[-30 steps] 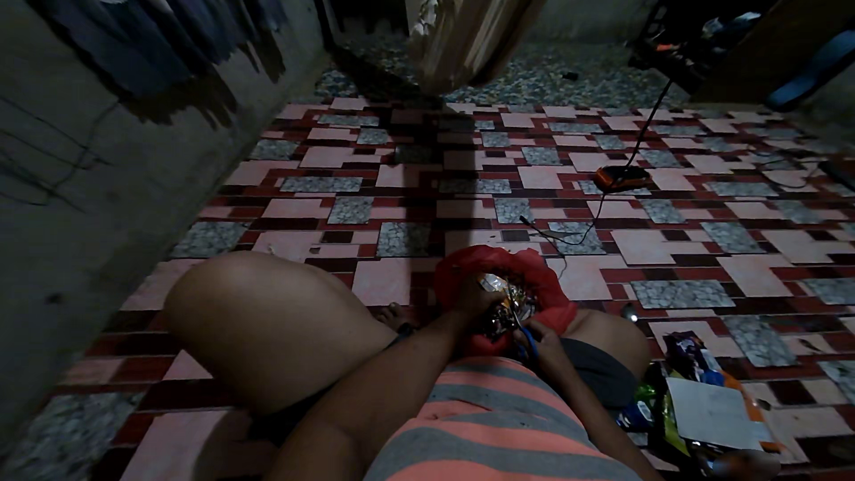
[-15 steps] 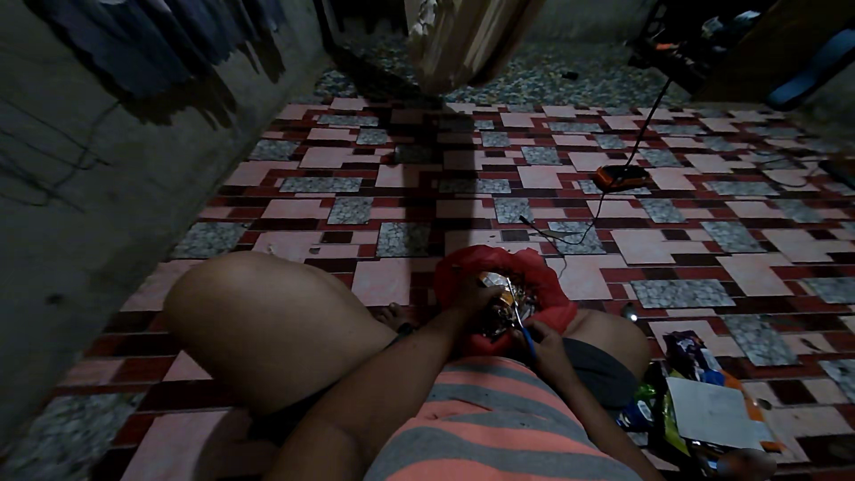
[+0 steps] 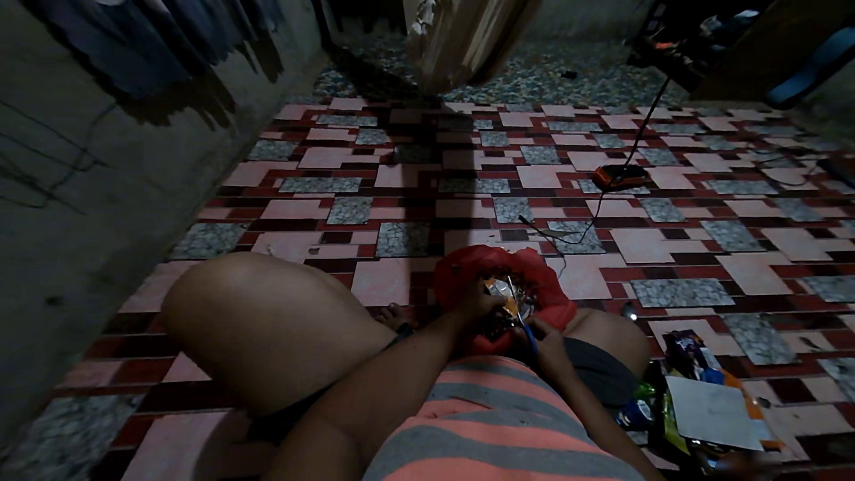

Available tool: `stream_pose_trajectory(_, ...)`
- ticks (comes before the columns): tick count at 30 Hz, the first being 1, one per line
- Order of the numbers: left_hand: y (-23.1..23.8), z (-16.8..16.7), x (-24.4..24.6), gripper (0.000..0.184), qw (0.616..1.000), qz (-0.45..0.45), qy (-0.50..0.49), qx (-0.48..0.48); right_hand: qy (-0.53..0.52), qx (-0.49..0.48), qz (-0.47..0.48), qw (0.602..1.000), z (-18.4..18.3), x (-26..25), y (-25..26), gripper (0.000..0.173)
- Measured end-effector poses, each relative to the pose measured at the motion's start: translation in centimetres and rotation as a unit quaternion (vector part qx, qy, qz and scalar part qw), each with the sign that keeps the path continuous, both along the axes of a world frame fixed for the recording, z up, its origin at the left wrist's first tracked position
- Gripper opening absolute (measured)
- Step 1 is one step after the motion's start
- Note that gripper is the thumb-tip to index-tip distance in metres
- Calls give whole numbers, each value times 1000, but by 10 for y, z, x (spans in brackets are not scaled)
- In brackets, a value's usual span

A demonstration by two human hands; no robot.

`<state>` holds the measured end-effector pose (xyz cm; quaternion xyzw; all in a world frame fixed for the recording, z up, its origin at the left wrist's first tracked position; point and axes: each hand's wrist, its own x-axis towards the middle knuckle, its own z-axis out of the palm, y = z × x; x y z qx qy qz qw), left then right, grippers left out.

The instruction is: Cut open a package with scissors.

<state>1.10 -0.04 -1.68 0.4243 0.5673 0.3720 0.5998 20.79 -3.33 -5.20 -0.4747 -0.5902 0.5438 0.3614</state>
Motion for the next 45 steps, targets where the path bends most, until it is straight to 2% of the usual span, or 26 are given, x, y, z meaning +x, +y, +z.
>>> stream_pose_trajectory(5, 1, -2, 0, 52, 1000, 5, 4, -8, 13, -3, 9, 1000, -4, 2, 0, 17)
stream_pose_trajectory(11, 2, -5, 0, 49, 1000, 1, 4, 5, 37, -55, 46, 997, 2, 2, 0, 31)
stream_pose_trajectory(21, 0, -3, 4, 44, 1000, 10, 0, 25, 37, -43, 7, 998, -1, 2, 1, 25)
stream_pose_trajectory(25, -2, 3, 3, 47, 999, 30, -2, 17, 64, -64, 45, 995, 1, 4, 0, 32)
stream_pose_trajectory(31, -4, 5, 3, 46, 999, 31, -12, 35, 43, -79, 45, 995, 5, 2, 0, 29)
stream_pose_trajectory(36, -4, 5, 0, 45, 999, 23, 22, 44, 59, -86, 64, 993, 5, 2, 0, 36)
stream_pose_trajectory(45, -7, 1, 4, 47, 998, 24, 23, 56, 35, -64, 23, 997, 6, -2, -2, 28)
